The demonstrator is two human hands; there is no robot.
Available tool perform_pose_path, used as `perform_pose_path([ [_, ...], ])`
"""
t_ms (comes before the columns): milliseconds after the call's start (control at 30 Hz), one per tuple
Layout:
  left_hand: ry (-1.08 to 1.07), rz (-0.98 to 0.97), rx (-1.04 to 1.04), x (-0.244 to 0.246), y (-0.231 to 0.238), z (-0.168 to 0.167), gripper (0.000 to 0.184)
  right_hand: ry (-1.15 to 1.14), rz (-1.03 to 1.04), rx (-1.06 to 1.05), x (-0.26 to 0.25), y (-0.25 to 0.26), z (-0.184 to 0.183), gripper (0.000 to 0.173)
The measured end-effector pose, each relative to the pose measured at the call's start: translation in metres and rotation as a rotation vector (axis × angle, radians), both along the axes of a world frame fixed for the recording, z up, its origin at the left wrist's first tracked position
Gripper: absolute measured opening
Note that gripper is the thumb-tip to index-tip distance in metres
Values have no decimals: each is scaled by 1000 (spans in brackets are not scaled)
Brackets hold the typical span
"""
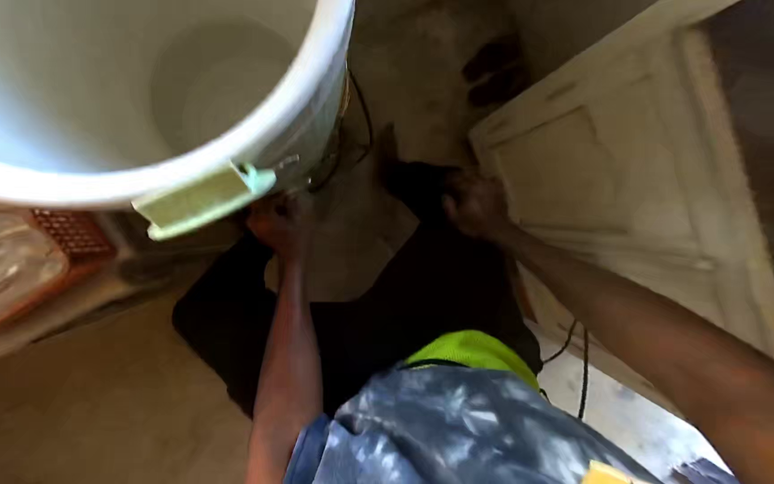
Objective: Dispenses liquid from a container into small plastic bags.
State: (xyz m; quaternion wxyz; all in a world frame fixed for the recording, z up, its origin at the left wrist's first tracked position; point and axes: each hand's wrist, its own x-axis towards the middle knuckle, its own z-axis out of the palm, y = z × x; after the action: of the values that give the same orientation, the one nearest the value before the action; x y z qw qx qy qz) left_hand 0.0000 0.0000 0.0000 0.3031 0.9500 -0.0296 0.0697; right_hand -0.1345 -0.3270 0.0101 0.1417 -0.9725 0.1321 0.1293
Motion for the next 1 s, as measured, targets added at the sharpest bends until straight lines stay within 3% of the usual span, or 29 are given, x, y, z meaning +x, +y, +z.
perform_pose_path([
  [200, 143, 111, 4, 9, -7, 15, 33, -58, -46, 76, -2, 18, 25, 38],
  [300, 120, 102, 17, 8, -9, 21, 37, 19, -48, 95, 3, 26, 34, 39],
  [533, 92, 111, 71, 7, -13, 25, 31, -54, -66, 109, 2, 27, 13, 37],
  [1000, 91, 154, 61, 5, -18, 24, 30, -82, -69, 133, 0, 28, 10, 36],
])
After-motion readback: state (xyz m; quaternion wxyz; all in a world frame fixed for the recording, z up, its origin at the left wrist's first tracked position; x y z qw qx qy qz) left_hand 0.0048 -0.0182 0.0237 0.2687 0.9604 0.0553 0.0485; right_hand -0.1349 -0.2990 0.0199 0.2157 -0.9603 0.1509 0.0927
